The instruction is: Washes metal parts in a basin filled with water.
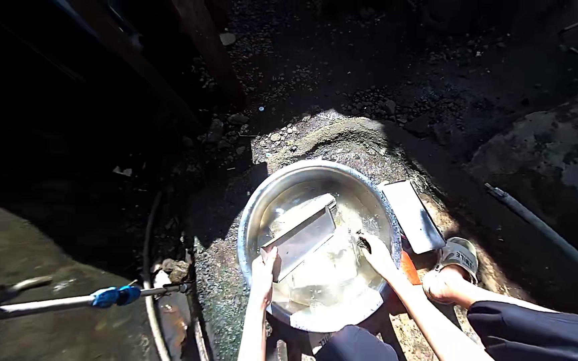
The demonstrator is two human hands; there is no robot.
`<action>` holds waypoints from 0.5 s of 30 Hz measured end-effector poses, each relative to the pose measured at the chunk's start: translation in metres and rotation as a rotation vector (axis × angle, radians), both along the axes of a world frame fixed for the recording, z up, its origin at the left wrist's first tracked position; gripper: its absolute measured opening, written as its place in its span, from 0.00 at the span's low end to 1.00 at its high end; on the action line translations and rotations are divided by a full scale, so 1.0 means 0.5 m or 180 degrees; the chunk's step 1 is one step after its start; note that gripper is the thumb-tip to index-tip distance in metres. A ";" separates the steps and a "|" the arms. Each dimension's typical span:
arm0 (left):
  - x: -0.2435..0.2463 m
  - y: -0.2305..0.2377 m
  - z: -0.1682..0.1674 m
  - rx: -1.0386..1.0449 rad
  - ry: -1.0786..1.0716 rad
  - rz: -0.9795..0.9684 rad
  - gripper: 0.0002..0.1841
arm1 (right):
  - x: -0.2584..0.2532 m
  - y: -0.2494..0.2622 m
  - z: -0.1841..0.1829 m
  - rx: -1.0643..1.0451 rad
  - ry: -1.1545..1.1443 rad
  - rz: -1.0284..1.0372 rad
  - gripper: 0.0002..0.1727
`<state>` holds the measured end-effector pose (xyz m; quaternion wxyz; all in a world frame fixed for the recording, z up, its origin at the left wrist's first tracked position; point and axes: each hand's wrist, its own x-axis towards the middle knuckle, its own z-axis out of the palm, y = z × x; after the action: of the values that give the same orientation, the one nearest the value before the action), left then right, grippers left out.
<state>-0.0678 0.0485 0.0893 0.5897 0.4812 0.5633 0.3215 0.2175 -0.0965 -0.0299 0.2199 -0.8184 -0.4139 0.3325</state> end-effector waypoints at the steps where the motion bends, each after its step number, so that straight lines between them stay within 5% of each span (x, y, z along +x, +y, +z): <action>1: -0.006 0.001 0.023 0.0044 -0.0018 0.0001 0.08 | -0.017 -0.017 0.012 -0.0082 0.0014 0.0293 0.27; 10: -0.031 -0.032 0.170 0.0361 -0.0304 -0.0052 0.09 | -0.125 -0.163 -0.034 -0.0774 -0.0492 0.1010 0.19; 13: -0.024 -0.044 0.195 0.0407 -0.0452 -0.0060 0.09 | -0.120 -0.158 0.051 -0.0963 -0.0095 0.0920 0.24; 15: -0.017 -0.050 0.211 0.0499 -0.0445 -0.0089 0.09 | -0.124 -0.198 0.200 -0.0350 0.0073 0.0736 0.22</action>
<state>-0.0762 0.0233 0.1946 0.5925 0.5101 0.4872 0.3891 0.1554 -0.1958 0.0698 0.1396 -0.7722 -0.4841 0.3871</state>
